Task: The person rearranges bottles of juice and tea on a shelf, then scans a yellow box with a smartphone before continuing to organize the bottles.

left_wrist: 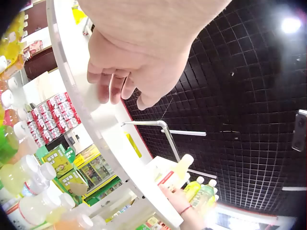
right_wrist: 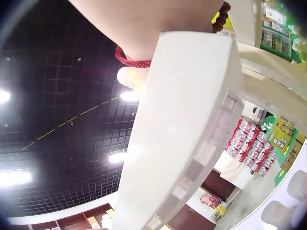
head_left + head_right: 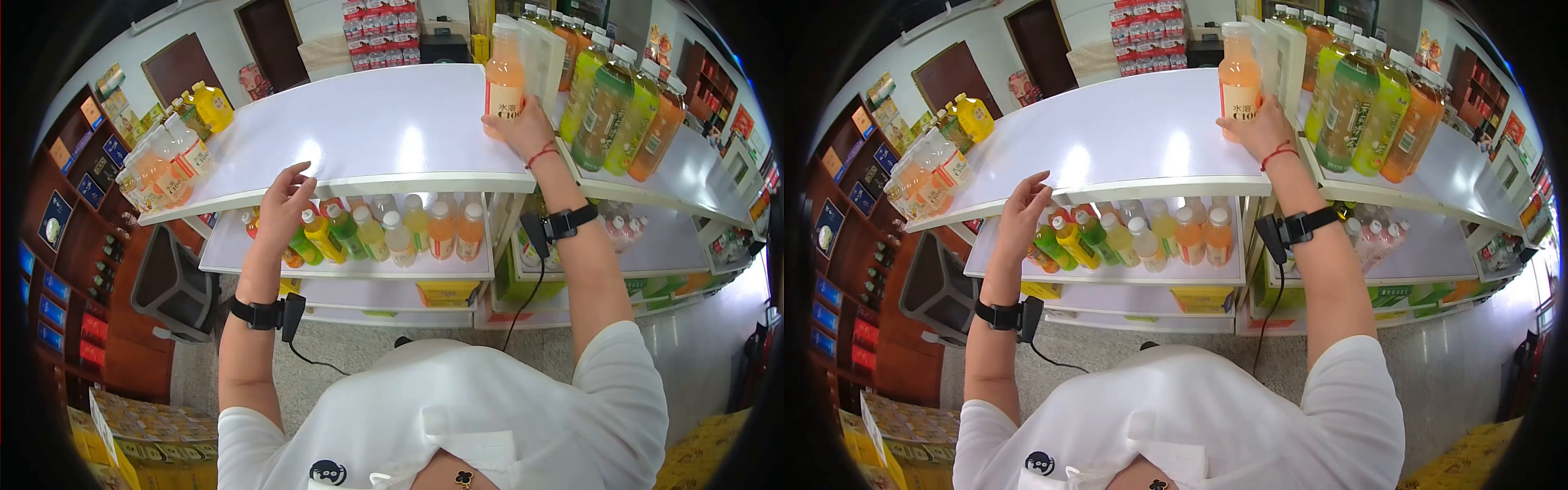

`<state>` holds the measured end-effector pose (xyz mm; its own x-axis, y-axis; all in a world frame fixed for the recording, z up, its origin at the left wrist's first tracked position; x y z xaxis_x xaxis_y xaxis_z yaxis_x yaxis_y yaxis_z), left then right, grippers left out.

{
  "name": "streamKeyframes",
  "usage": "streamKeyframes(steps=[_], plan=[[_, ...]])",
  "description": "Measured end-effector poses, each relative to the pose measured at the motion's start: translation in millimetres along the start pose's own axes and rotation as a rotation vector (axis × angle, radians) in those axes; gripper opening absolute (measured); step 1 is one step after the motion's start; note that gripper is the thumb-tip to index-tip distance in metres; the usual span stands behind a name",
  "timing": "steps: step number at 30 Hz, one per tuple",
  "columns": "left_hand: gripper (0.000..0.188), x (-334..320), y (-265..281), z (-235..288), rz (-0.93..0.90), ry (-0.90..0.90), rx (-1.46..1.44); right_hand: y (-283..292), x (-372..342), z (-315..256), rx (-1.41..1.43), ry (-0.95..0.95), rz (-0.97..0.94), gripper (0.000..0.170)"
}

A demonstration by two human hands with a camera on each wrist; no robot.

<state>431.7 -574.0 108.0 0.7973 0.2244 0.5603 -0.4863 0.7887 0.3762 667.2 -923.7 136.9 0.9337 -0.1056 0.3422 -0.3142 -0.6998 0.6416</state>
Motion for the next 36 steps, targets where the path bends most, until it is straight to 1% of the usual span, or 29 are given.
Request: streamKeyframes(steps=[2,4,9,12,14,15,17,18,20,25,27,33,35,36], plan=[[0.038,-1.0,-0.9,0.6,0.012,0.001,-0.010,-3.9,1.7,5.9,0.080,0.051,-0.022,0.076],[0.038,-1.4,-0.9,1.3,0.021,-0.009,-0.002,-6.2,2.7,8.9,0.095,0.065,-0.036,0.075],[0.037,-3.5,-5.7,6.4,0.027,0.000,0.047,-11.2,2.0,16.1,0.168,0.059,-0.055,0.072],[0.036,0.4,-10.1,6.8,0.022,-0.038,0.053,-20.4,7.8,25.7,0.250,0.078,-0.069,0.071],[0.035,4.3,-11.4,11.7,0.036,-0.039,0.088,-24.9,9.8,28.5,0.361,0.145,-0.078,0.063],[0.035,6.6,-12.4,12.7,0.037,-0.034,0.089,-23.6,9.2,27.9,0.360,0.144,-0.082,0.063],[0.034,11.5,-13.2,14.9,0.047,-0.078,0.115,-24.3,7.5,29.9,0.469,0.096,-0.173,0.068],[0.033,13.7,-12.8,13.2,0.054,-0.098,0.134,-22.0,5.6,29.9,0.467,0.091,-0.177,0.068],[0.033,18.0,-13.4,11.3,0.053,-0.083,0.123,-18.0,1.9,28.1,0.524,0.103,-0.211,0.064],[0.033,30.5,-16.1,7.5,0.078,-0.032,0.086,-18.9,3.2,31.4,0.524,0.114,-0.202,0.062],[0.033,35.9,-14.6,4.8,0.089,-0.005,0.132,-20.7,4.2,33.7,0.519,0.114,-0.199,0.062],[0.032,46.3,-15.2,-8.2,0.099,0.017,0.104,-24.3,5.8,37.1,0.564,0.096,-0.275,0.061],[0.032,45.7,-14.5,-17.5,0.103,0.034,0.059,-30.5,13.0,46.5,0.761,0.079,-0.322,0.057],[0.032,45.5,-14.9,-20.3,0.107,0.049,0.015,-28.8,13.2,46.2,0.760,0.079,-0.323,0.057]])
Point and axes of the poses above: each hand's wrist, its own x-axis towards the middle knuckle, its own y-axis out of the back of the hand, z = x × y, the point moved 7 cm from there along x, towards the middle knuckle, and after that the axes turned 14 degrees about -y, right-handed, at the moved point
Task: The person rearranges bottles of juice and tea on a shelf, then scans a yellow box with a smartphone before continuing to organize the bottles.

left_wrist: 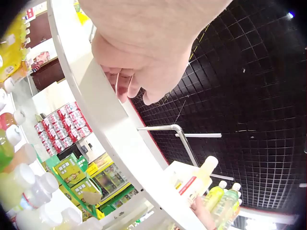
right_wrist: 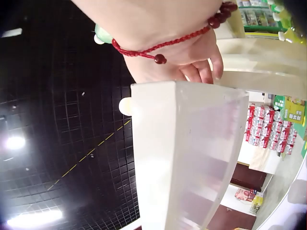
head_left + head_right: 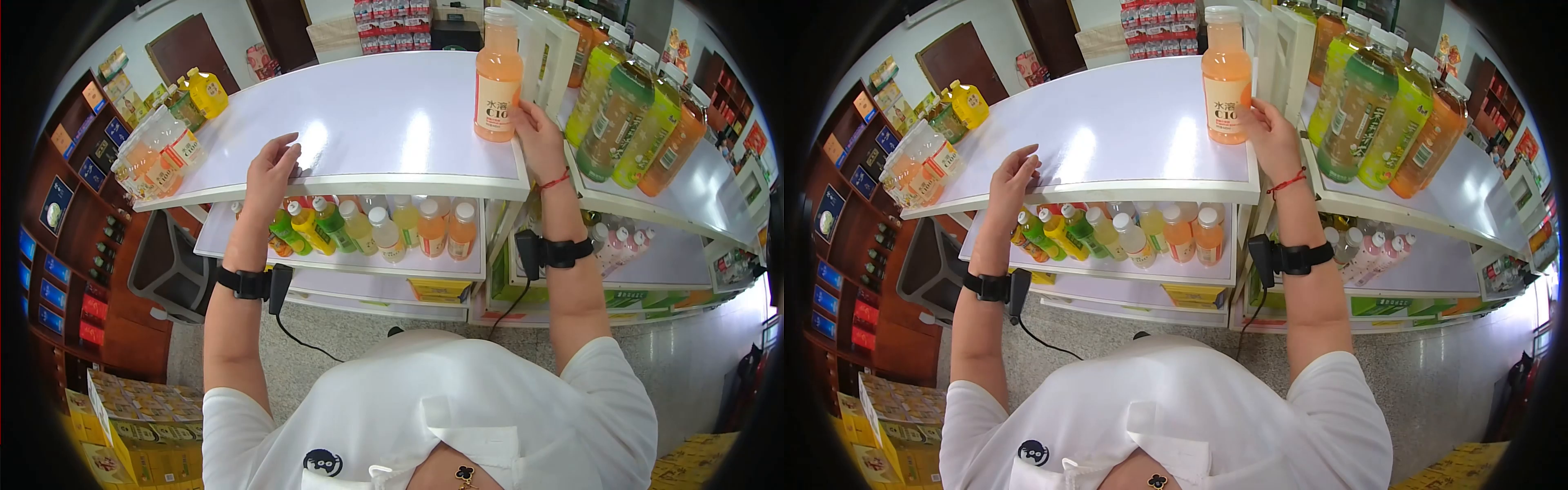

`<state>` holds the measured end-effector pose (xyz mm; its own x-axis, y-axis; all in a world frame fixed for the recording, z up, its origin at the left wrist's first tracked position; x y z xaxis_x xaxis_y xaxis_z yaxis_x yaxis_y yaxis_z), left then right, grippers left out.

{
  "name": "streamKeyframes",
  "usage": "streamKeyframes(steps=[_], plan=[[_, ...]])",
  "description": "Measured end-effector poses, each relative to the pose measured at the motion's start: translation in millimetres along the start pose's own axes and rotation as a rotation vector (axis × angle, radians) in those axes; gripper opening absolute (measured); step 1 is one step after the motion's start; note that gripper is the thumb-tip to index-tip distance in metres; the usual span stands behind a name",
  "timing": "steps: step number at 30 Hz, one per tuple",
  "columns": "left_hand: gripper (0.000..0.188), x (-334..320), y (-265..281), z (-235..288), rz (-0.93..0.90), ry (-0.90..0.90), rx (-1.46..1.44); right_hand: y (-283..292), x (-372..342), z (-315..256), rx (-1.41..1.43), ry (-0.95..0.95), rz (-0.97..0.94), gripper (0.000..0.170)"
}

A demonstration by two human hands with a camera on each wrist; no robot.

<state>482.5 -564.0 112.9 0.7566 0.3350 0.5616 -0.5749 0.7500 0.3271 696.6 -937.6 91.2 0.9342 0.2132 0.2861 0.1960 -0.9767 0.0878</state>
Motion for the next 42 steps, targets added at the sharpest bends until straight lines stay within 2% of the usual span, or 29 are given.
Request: streamKeyframes(steps=[5,9,11,21,29,31,33,34,35,37,40,42], plan=[[0.031,-3.9,-1.2,1.8,0.039,0.001,-0.050,-0.4,-9.2,-6.3,0.063,-0.109,0.050,0.052],[0.031,-6.9,1.1,4.5,0.019,-0.028,0.000,-12.2,-3.4,0.0,0.140,-0.056,-0.070,0.053],[0.031,-7.8,2.4,3.6,0.038,-0.024,-0.002,-13.1,-2.2,-1.1,0.069,-0.034,-0.084,0.054],[0.035,-9.0,1.9,4.0,0.008,-0.011,0.037,-19.7,-2.2,-6.5,0.042,-0.033,-0.126,0.056],[0.035,-9.5,12.8,3.9,-0.056,0.003,-0.115,-17.0,-1.9,-6.4,-0.013,-0.039,-0.107,0.053],[0.035,-8.9,21.7,1.0,-0.067,-0.002,-0.095,-17.8,-2.9,-6.9,-0.021,-0.035,-0.121,0.051],[0.034,-6.9,30.5,-4.7,-0.073,-0.008,-0.071,-16.8,-0.9,-7.1,-0.144,0.046,-0.139,0.047],[0.034,-5.9,39.1,-10.5,-0.057,-0.024,-0.027,-14.9,-0.4,-6.2,-0.208,-0.016,-0.151,0.042],[0.033,-4.4,56.5,-17.1,-0.027,-0.040,0.036,-14.7,-0.6,-5.4,-0.159,0.034,-0.172,0.039],[0.033,2.6,88.3,-41.8,0.057,-0.093,0.101,-8.1,10.3,11.2,-0.116,-0.007,-0.179,0.033],[0.033,0.9,143.7,-51.9,0.127,-0.093,0.189,-11.7,6.3,10.6,-0.107,-0.053,-0.204,0.043],[0.035,6.4,182.5,-72.8,0.256,-0.059,0.173,-16.4,2.0,4.5,-0.113,-0.073,-0.200,0.045]])
Point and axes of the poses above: each hand's wrist, its own x-axis towards the middle knuckle, its own y-axis out of the back of the hand, z = x × y, the point moved 7 cm from there along x, towards the middle knuckle, and after that the axes turned 14 degrees about -y, right-handed, at the moved point
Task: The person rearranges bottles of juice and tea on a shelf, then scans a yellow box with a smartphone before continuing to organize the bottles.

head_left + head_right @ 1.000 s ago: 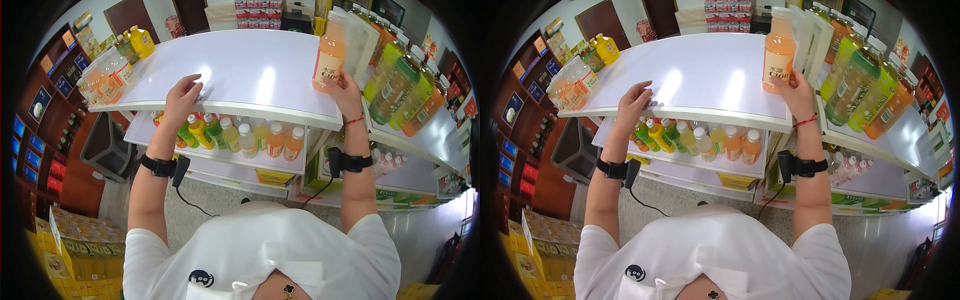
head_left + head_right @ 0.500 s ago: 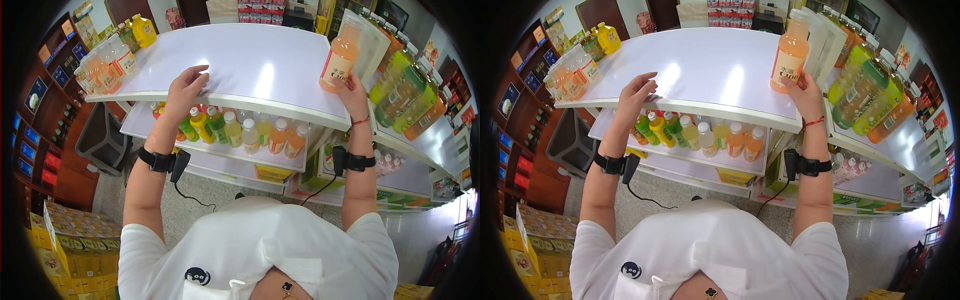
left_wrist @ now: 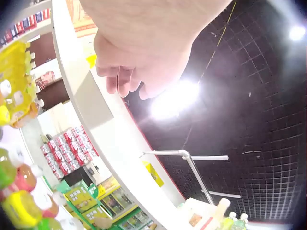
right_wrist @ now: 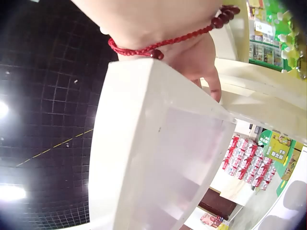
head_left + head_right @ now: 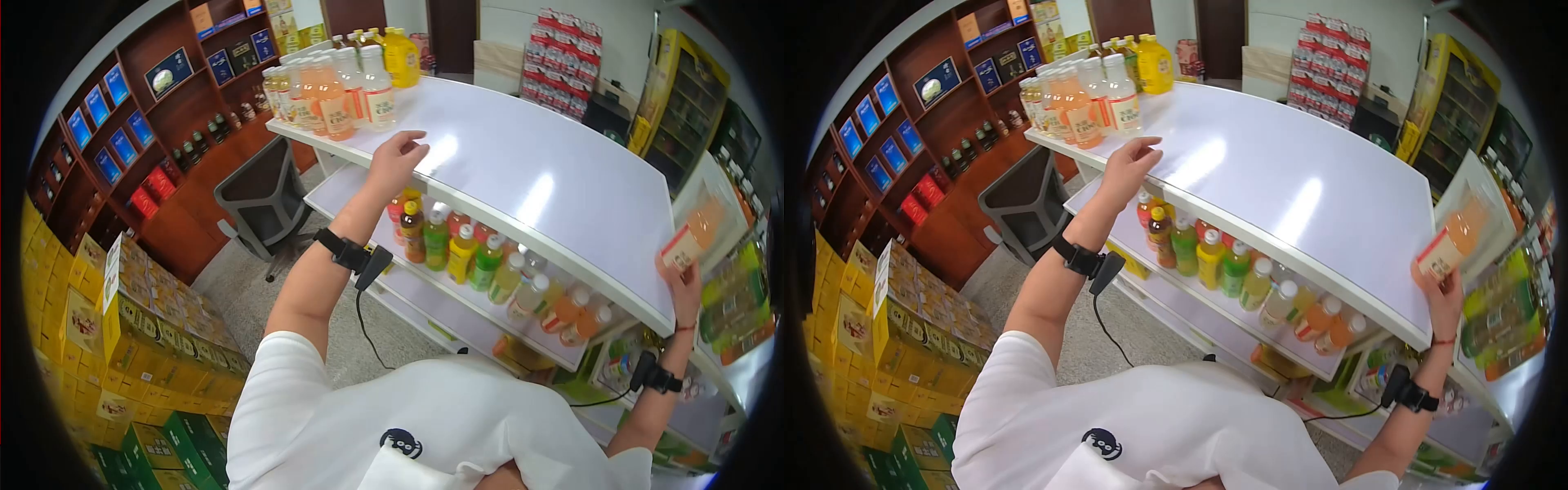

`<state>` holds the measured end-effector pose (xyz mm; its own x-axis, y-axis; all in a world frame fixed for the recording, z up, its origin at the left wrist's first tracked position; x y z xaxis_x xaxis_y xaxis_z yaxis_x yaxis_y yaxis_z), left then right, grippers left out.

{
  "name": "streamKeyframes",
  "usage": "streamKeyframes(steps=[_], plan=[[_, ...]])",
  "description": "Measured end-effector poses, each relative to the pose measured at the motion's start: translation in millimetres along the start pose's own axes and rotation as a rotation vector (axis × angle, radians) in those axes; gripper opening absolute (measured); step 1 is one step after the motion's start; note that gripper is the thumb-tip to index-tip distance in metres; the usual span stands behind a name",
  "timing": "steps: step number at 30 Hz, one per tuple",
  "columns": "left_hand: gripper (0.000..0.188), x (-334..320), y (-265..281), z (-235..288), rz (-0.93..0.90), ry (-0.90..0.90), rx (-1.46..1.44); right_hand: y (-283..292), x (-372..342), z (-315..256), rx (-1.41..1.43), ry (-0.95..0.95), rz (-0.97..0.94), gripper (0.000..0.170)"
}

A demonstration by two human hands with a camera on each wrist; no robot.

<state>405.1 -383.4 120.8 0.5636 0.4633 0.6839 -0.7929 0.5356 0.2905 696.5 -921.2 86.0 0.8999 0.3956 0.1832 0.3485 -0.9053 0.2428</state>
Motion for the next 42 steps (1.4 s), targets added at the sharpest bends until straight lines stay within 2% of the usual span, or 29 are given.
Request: streamKeyframes(steps=[1,3,6,8,10,14,16,20,22,25,27,31,35,38,42], plan=[[0.035,7.0,12.3,-13.3,0.011,-0.002,0.006,4.4,2.0,3.3,0.014,-0.005,0.010,0.047],[0.037,20.2,47.9,-32.4,0.166,-0.009,0.120,7.9,2.1,3.9,0.025,-0.009,0.018,0.049],[0.050,40.8,69.9,-55.1,0.170,0.011,0.155,17.1,3.3,12.8,-0.017,-0.017,0.017,0.052],[0.056,56.6,74.8,-64.9,0.171,0.001,0.153,19.9,2.9,12.8,-0.036,-0.007,0.026,0.053],[0.073,71.5,75.2,-59.1,0.155,-0.091,0.454,23.3,4.3,15.7,-0.054,-0.004,0.041,0.054],[0.084,89.9,61.0,-66.2,0.178,-0.138,0.522,26.7,3.1,20.4,-0.026,0.001,0.038,0.057],[0.089,89.1,56.9,-76.8,0.214,0.016,0.573,28.3,3.1,24.2,-0.024,-0.008,0.042,0.057],[0.085,102.3,56.7,-110.0,0.251,0.096,0.527,31.1,5.5,26.6,-0.013,-0.020,0.047,0.055],[0.079,100.8,56.7,-112.3,0.212,0.243,0.510,27.0,3.1,25.7,0.006,-0.036,0.040,0.054],[0.075,102.7,53.9,-111.7,0.250,0.243,0.659,30.0,5.2,25.3,0.007,-0.053,0.072,0.053],[0.075,104.8,53.3,-120.7,0.256,0.256,0.663,24.2,4.3,23.8,0.009,-0.020,0.034,0.052],[0.070,102.4,49.5,-99.4,0.215,0.251,0.656,12.2,-2.3,10.6,0.037,-0.008,0.062,0.051],[0.064,89.8,16.7,-74.7,0.187,0.229,0.560,2.7,-7.1,1.3,0.050,0.016,0.039,0.048],[0.056,83.5,-36.5,-63.9,0.058,0.098,0.163,3.1,-4.4,6.7,0.057,-0.003,0.033,0.045],[0.057,55.6,-114.7,15.8,-0.128,0.031,0.050,-1.6,-5.3,0.7,0.070,0.045,0.037,0.048]])
Point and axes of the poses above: each hand's wrist, its own x-axis towards the middle knuckle, its own y-axis out of the back of the hand, z = x × y, the point moved 7 cm from there along x, towards the middle knuckle, and after that the axes turned 14 degrees about -y, right-handed, at the moved point
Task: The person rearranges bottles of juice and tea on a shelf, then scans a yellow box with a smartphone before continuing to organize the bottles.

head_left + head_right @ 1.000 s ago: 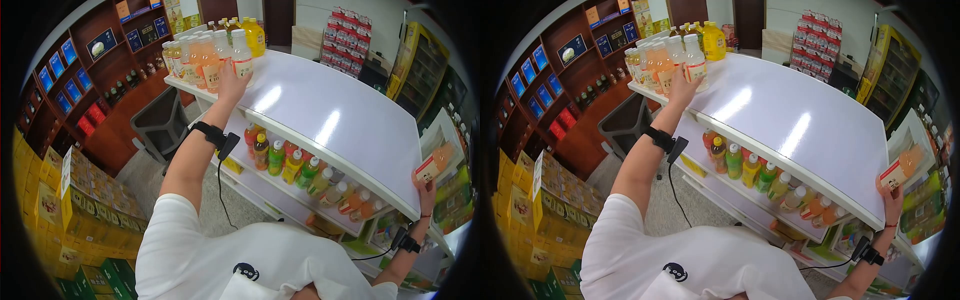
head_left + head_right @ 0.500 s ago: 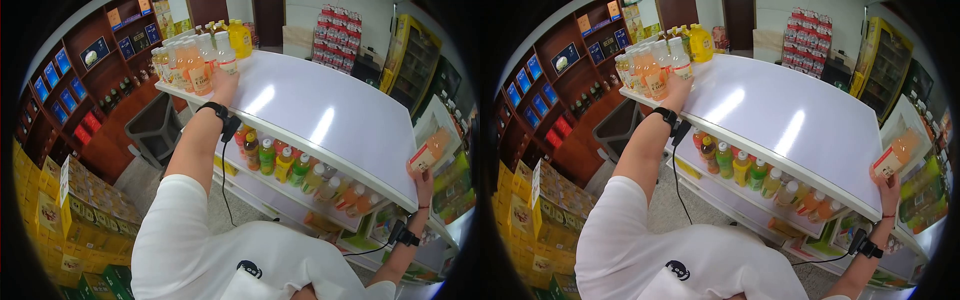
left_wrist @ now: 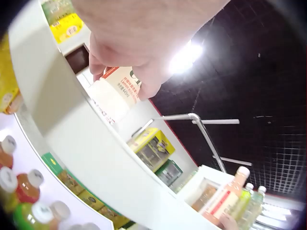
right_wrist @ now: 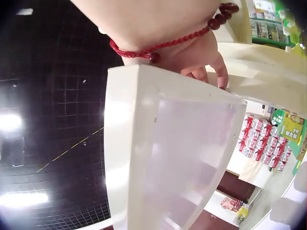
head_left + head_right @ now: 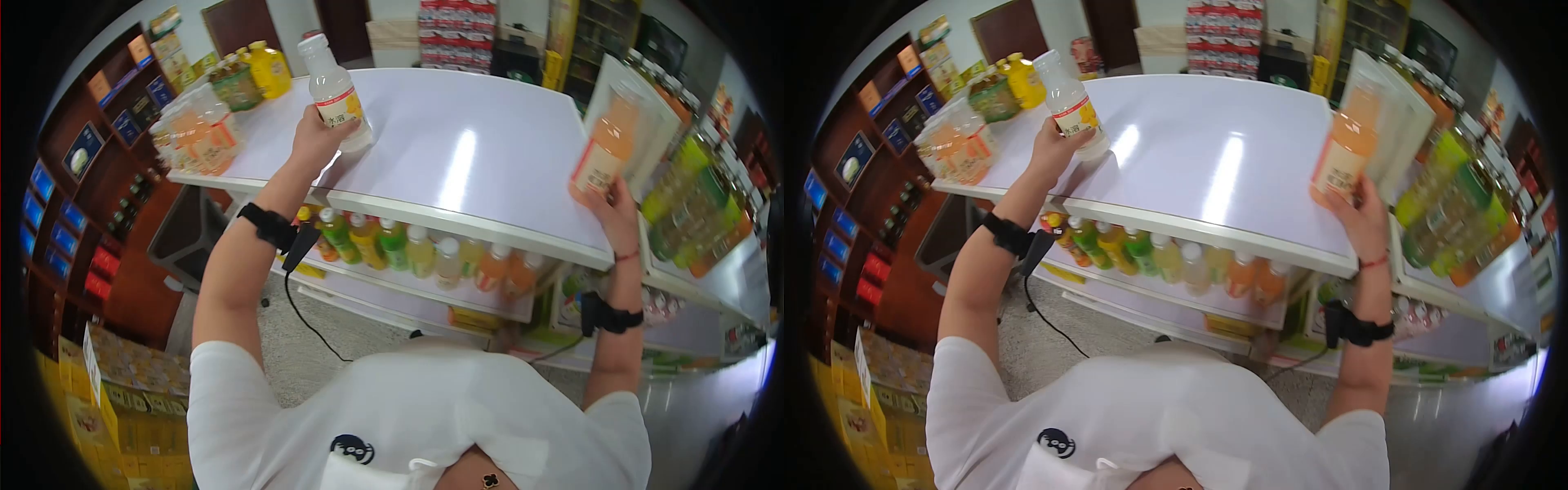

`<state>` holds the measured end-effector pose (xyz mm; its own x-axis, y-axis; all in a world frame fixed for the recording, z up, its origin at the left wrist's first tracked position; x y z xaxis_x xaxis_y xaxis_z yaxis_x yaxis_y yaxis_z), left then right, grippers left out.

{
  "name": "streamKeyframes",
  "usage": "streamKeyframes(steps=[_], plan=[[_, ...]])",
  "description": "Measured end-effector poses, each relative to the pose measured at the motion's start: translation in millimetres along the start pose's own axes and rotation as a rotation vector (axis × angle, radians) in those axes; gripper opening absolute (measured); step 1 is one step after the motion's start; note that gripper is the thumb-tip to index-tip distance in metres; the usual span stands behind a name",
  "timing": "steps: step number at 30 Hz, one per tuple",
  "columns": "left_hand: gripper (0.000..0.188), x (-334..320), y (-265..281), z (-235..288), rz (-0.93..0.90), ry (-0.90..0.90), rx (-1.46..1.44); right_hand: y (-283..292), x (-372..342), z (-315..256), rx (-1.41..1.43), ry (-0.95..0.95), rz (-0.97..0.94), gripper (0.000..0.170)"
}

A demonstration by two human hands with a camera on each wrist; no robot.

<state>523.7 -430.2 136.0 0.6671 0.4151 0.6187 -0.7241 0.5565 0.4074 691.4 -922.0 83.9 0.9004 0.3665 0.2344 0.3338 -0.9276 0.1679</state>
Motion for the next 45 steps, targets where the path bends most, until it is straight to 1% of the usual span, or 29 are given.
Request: streamKeyframes(steps=[2,3,5,9,11,15,19,21,23,29,33,40,45], plan=[[0.058,-10.7,-38.5,39.6,-0.120,-0.052,0.029,-1.5,-1.9,-4.0,-0.032,-0.009,0.036,0.051],[0.058,-15.1,-54.5,55.9,-0.133,-0.049,0.006,-1.6,-3.5,-6.0,-0.050,-0.020,0.051,0.051],[0.060,-22.7,-86.1,89.8,-0.220,-0.152,0.004,-5.3,-4.6,-12.4,0.017,0.011,0.038,0.052],[0.062,-30.3,-128.1,121.7,-0.284,-0.149,-0.013,-5.5,-5.2,-14.2,0.020,-0.007,0.025,0.053],[0.055,-40.0,-141.3,141.9,-0.327,-0.053,-0.045,-4.4,-3.0,-11.8,0.012,0.011,0.009,0.054],[0.056,-46.0,-170.5,148.0,-0.342,-0.082,-0.054,-5.2,-4.4,-11.6,0.089,0.020,0.003,0.055],[0.057,-51.2,-189.6,164.1,-0.368,-0.104,-0.078,-4.8,-0.6,-7.6,0.081,0.049,-0.002,0.056],[0.057,-50.8,-192.7,165.1,-0.370,-0.101,-0.063,-5.3,0.6,-6.5,0.066,0.039,-0.004,0.055],[0.064,-47.6,-195.7,160.7,-0.332,-0.142,-0.101,-4.5,2.2,-4.0,0.048,0.048,0.010,0.055],[0.062,-43.0,-199.5,151.7,-0.293,-0.112,-0.143,-3.3,0.8,-6.5,0.010,0.051,0.043,0.055],[0.063,-46.2,-201.6,162.6,-0.294,-0.114,-0.106,-2.5,1.7,-5.5,0.033,0.053,0.038,0.055],[0.065,-52.2,-217.9,179.8,-0.320,-0.138,-0.155,-3.5,2.0,-4.7,0.015,0.052,0.038,0.055],[0.065,-55.9,-222.6,186.0,-0.308,-0.142,-0.159,-2.9,1.8,-4.4,-0.006,0.057,0.081,0.053]])
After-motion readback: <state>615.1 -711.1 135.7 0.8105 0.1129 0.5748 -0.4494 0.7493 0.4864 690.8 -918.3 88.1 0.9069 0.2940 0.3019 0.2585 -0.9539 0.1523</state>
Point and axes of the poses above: each hand's wrist, its own x-axis towards the middle knuckle, its own y-axis out of the back of the hand, z = x × y, the point moved 7 cm from there along x, towards the middle knuckle, and after that the axes turned 14 degrees about -y, right-handed, at the moved point
